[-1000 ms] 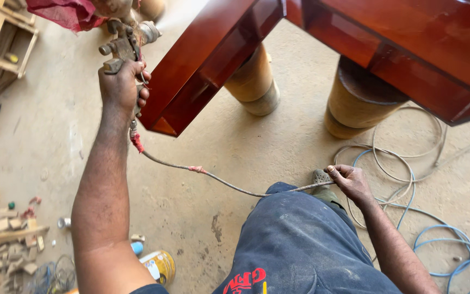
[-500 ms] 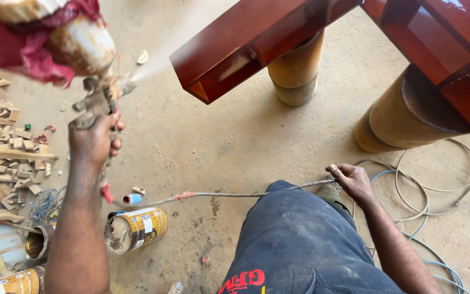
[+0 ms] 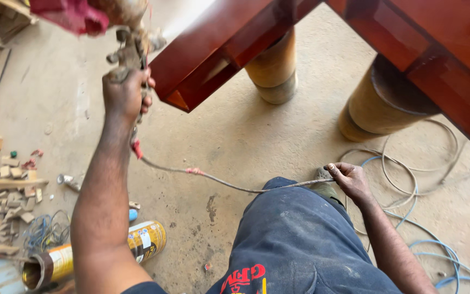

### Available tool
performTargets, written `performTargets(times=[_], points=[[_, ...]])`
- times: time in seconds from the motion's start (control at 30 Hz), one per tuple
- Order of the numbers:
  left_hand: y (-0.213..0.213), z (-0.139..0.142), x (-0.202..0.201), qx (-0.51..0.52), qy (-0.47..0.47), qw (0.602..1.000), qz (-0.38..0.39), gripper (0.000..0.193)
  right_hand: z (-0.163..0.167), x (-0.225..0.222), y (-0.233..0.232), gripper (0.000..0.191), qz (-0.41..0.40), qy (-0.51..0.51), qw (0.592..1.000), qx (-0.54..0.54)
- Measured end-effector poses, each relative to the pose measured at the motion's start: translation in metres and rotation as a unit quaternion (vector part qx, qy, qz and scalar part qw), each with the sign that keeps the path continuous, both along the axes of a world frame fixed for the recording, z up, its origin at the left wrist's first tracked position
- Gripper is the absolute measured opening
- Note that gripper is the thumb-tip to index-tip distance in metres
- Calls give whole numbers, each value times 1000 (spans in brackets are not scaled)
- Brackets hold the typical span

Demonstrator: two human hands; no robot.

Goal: The person pours reddish-brown liquid from a small container into a spray gun cup, then uses the spray gun to apply a coat of finish to a wooden cabinet. The person moves around the cabinet to cover different sides and edges.

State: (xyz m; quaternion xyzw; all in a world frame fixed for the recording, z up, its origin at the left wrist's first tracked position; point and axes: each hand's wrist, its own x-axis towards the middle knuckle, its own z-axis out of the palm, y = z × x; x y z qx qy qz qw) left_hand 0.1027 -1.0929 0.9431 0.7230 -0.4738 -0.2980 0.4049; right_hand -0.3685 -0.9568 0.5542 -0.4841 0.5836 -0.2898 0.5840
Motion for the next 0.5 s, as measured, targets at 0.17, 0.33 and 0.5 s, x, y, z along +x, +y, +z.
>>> performTargets(times=[0.17,0.33,0.5], points=[[-91,-17,-52,-37,-53,994,-91,15,-13,-32,30,42,-67,36,996,40],[-165,-31,-105,-86,-26,983,-159,17,-16,-47,51,42,-132,29,990,50],[-201,-46,-134,-171,14,960,-222,19,-19,-53,62,43,-153,25,987,46]])
